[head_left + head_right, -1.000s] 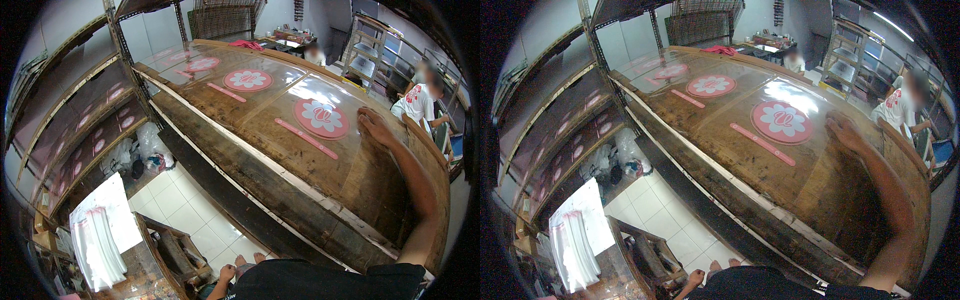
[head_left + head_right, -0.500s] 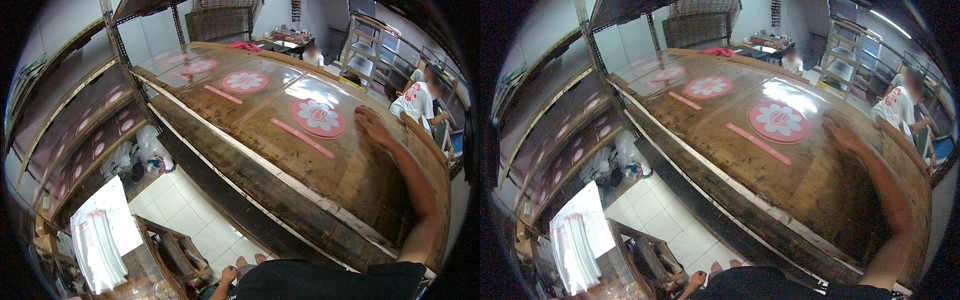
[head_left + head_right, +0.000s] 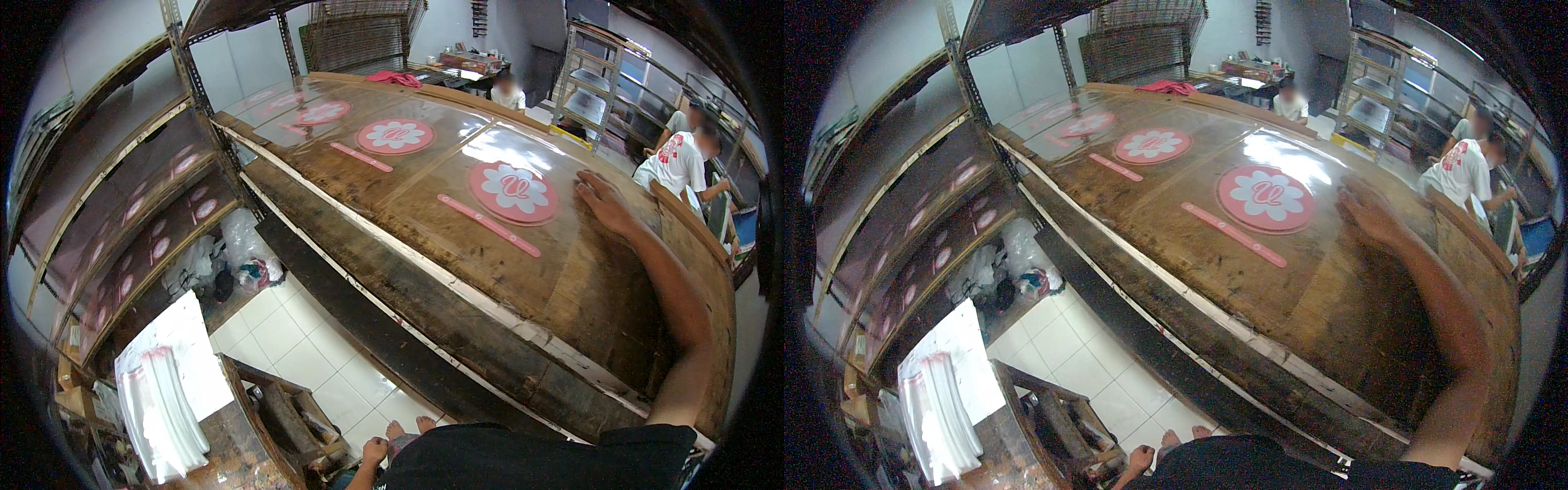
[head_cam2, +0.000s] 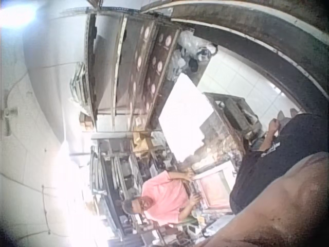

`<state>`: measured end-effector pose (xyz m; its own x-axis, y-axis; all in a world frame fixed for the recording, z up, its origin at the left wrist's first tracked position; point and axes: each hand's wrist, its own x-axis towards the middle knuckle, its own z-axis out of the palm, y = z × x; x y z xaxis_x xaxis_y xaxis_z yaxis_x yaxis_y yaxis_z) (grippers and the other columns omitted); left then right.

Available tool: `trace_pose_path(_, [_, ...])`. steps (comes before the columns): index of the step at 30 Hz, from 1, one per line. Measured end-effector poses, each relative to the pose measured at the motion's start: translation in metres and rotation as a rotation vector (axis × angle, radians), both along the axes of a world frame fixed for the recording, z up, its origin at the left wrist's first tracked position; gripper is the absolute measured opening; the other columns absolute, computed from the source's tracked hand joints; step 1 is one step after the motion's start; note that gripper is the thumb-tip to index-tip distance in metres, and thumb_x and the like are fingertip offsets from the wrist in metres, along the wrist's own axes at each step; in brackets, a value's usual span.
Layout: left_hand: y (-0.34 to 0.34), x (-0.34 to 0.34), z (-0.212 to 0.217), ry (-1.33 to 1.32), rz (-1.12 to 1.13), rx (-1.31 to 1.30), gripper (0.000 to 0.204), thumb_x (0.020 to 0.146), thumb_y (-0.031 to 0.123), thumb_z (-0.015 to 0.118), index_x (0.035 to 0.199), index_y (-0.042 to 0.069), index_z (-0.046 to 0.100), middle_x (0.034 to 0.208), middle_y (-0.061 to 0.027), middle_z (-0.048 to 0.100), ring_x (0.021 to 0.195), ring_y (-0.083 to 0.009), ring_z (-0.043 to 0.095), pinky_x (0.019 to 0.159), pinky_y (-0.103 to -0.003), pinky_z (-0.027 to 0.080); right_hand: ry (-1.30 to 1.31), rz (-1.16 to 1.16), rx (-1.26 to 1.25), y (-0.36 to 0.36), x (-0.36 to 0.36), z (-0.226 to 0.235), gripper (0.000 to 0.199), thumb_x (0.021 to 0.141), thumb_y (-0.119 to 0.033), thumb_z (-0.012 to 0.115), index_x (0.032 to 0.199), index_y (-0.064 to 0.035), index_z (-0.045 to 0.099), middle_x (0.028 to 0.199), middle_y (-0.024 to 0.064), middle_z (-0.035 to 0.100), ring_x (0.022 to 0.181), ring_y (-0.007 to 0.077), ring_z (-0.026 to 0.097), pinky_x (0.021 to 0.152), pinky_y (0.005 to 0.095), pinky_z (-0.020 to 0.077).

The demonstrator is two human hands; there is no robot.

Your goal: The person repeatedly picks up clear plastic sheets with pink floral designs and places them on a wooden table. The person also handles pink rectangular sticks and places them alongside the sheets. The task involves arranging these items in a repetitive pattern on the table surface.

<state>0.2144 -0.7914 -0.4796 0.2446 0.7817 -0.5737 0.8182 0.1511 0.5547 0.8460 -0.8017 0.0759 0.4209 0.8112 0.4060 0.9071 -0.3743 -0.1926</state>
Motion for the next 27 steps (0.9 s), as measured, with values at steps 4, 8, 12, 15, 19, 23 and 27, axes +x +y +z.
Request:
trace_pose_path(4, [-0.003, 0.001, 0.005, 0.020, 0.020, -0.002, 0.036, 0.081, 0.032, 0.058, 0.095, 0.002, 0.071, 0.092, -0.0223, 0.069, 0.093, -0.0367, 0.067, 0.084, -0.043, 0.052, 0.035, 0.047, -0.024, 0.001, 0.010, -0.002, 0.048, 0.099, -0.036, 0.046, 0.130, 0.0002, 0.052, 0.132, 0.0215, 0.053, 0.127, 0.0360, 0.047, 0.108, 0.0427, 0.0347])
trace_pose_path(8, [-0.010, -0.005, -0.002, 0.030, 0.019, -0.008, 0.039, 0.081, 0.035, 0.057, 0.096, 0.001, 0.071, 0.094, -0.0231, 0.069, 0.095, -0.0374, 0.066, 0.086, -0.044, 0.051, 0.112, 0.016, -0.043, 0.007, -0.003, 0.005, 0.049, 0.098, -0.034, 0.047, 0.132, 0.0013, 0.050, 0.135, 0.0214, 0.051, 0.128, 0.0358, 0.046, 0.108, 0.0409, 0.0335])
trace_pose_path(12, [-0.008, -0.005, -0.012, 0.024, 0.007, -0.024, 0.043, 0.082, 0.038, 0.055, 0.098, 0.001, 0.071, 0.099, -0.0243, 0.068, 0.100, -0.0379, 0.064, 0.089, -0.044, 0.050, 0.106, -0.004, 0.021, 0.000, 0.005, -0.002, 0.051, 0.098, -0.035, 0.048, 0.134, 0.0016, 0.048, 0.137, 0.0219, 0.049, 0.129, 0.0358, 0.045, 0.109, 0.0397, 0.0325])
trace_pose_path(15, [-0.008, -0.010, -0.012, 0.021, 0.010, -0.027, 0.045, 0.083, 0.040, 0.054, 0.099, 0.001, 0.070, 0.101, -0.0249, 0.067, 0.102, -0.0385, 0.064, 0.090, -0.044, 0.049, 0.065, -0.016, 0.047, 0.004, 0.014, -0.010, 0.055, 0.095, -0.034, 0.054, 0.139, -0.0013, 0.043, 0.138, 0.0247, 0.047, 0.128, 0.0372, 0.046, 0.107, 0.0430, 0.0357])
trace_pose_path(19, [-0.003, -0.005, -0.007, -0.001, 0.066, -0.006, 0.046, 0.084, 0.041, 0.055, 0.100, 0.000, 0.070, 0.101, -0.0246, 0.067, 0.101, -0.0389, 0.064, 0.089, -0.043, 0.049, 0.151, -0.079, 0.053, 0.011, 0.021, -0.002, 0.059, 0.097, -0.036, 0.051, 0.142, -0.0009, 0.038, 0.141, 0.0280, 0.042, 0.132, 0.0357, 0.042, 0.110, 0.0431, 0.0319])
trace_pose_path(23, [0.023, 0.006, 0.017, -0.201, 0.164, 0.108, 0.043, 0.085, 0.038, 0.058, 0.101, 0.000, 0.069, 0.098, -0.0243, 0.068, 0.098, -0.0381, 0.065, 0.088, -0.042, 0.050, 0.191, -0.049, 0.124, 0.022, -0.006, 0.058, 0.059, 0.099, -0.039, 0.048, 0.144, -0.0024, 0.036, 0.143, 0.0258, 0.041, 0.134, 0.0340, 0.040, 0.112, 0.0413, 0.0275])
trace_pose_path(27, [0.069, 0.005, 0.099, -0.277, 0.294, 0.311, 0.038, 0.086, 0.031, 0.059, 0.104, 0.000, 0.068, 0.097, -0.0240, 0.068, 0.095, -0.0368, 0.065, 0.085, -0.042, 0.050, 0.058, 0.135, 0.237, 0.065, -0.090, 0.103, 0.056, 0.099, -0.037, 0.048, 0.145, -0.0061, 0.037, 0.142, 0.0200, 0.045, 0.134, 0.0316, 0.041, 0.112, 0.0388, 0.0275])
